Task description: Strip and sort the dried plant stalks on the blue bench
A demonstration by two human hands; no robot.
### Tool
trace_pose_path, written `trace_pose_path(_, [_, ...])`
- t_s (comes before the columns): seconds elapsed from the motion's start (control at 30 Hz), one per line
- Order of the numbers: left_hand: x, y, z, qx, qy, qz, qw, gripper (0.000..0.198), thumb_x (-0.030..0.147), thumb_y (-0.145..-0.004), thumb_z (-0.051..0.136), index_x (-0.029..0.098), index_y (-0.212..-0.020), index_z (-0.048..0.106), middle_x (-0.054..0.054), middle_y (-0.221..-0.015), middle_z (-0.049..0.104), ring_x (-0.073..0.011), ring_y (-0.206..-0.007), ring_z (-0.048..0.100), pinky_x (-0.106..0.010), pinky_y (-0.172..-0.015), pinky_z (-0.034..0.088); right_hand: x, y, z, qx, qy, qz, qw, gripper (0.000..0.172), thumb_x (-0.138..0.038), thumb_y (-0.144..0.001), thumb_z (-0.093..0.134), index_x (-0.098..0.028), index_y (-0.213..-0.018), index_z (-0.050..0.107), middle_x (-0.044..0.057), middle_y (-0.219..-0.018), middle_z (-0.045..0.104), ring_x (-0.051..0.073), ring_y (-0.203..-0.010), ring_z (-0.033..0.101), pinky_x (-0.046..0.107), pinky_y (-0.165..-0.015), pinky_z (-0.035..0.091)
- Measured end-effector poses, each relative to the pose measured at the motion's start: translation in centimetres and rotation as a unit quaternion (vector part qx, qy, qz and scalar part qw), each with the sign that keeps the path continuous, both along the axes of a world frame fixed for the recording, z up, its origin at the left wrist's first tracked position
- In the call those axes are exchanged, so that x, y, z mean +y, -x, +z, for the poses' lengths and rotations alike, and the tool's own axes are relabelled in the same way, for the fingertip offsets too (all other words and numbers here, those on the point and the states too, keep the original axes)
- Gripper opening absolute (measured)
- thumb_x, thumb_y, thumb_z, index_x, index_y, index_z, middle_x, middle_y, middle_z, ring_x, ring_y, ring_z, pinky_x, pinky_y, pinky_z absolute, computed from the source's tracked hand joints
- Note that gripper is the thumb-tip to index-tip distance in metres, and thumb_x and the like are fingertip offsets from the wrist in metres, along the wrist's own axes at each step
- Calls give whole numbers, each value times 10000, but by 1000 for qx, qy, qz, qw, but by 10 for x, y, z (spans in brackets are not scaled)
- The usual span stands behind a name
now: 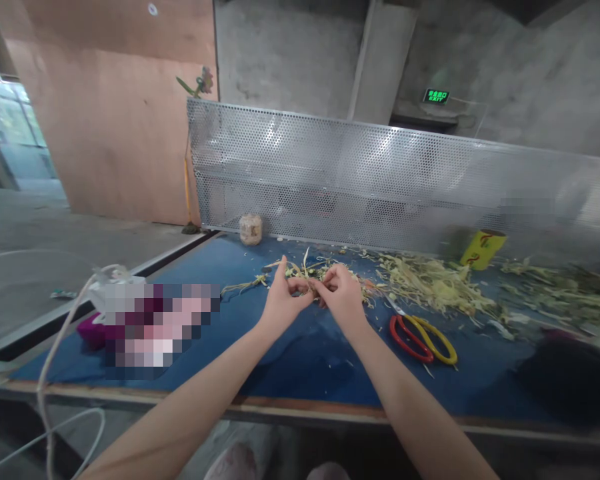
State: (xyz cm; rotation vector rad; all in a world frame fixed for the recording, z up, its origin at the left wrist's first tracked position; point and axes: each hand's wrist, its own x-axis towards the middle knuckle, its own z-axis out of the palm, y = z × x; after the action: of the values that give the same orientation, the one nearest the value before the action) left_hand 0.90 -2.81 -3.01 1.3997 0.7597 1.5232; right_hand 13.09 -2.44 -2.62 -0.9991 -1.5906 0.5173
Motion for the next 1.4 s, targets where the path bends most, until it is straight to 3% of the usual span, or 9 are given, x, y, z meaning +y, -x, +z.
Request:
trace_pose_path(0.2, [-3, 1, 7, -55, 53, -25, 997, 1009, 155, -567, 666, 143, -1327, 2, 57, -604, 588, -48, -439, 441, -164, -423, 327, 3, 4, -3, 25, -37, 35, 998, 182, -324, -751, 495, -222, -786, 348, -53, -598, 509, 104, -462, 540, 210, -440, 449])
trace_pose_path(0.43, [-2, 2, 9, -141, 151, -51, 977, 902, 137, -555, 686, 114, -1282, 151, 38, -575, 569, -68, -444, 475, -164, -379, 296, -2, 0, -6, -55, -105, -58, 991, 247, -326, -765, 496, -208, -951, 384, 27, -800, 620, 137, -579, 594, 262, -547, 477])
trace_pose_path(0.63, [-3, 6, 11, -146, 202, -96, 964, 694, 94, -593, 650, 129, -1191, 300, 3, -604, 585, -58, -460, 484, -147, -378, 289, -8, -5, 1, -131, -177, -62, 974, 280, -292, -781, 488, -196, -1037, 428, 57, -860, 638, 137, -608, 606, 265, -607, 473])
trace_pose_path(0.83, [0, 7, 4, -11, 126, -70, 990, 866, 98, -537, 663, 151, -1265, 196, 75, -543, 546, -36, -349, 402, -163, -357, 299, -8, -10, 6, -219, -151, -23, 964, 272, -289, -746, 544, -209, -997, 477, 19, -827, 635, 122, -536, 558, 263, -583, 448])
trace_pose_path(0.97, [0, 7, 2, 65, 64, -51, 995, 914, 97, -557, 629, 126, -1310, 111, 52, -598, 569, -43, -396, 424, -169, -380, 342, -4, -10, 4, -211, -113, 2, 971, 83, -277, -751, 540, -208, -793, 519, -5, -726, 599, 126, -599, 549, 237, -560, 427])
trace_pose_path(1.17, [-4, 6, 6, 39, 62, -85, 994, 941, 129, -595, 628, 160, -1328, 40, 14, -673, 591, -73, -490, 489, -174, -398, 375, 1, -12, 5, -125, -98, 57, 986, 87, -224, -738, 552, -187, -703, 481, 13, -742, 567, 128, -666, 545, 217, -549, 436])
trace_pose_path(1.4, [-4, 4, 9, -40, 106, -107, 988, 732, 204, -709, 541, 135, -1312, 132, 0, -625, 562, -138, -611, 538, -203, -397, 408, 0, -17, 8, -207, -172, 44, 962, 68, -177, -765, 518, -193, -707, 488, 26, -772, 562, 147, -747, 526, 273, -681, 431])
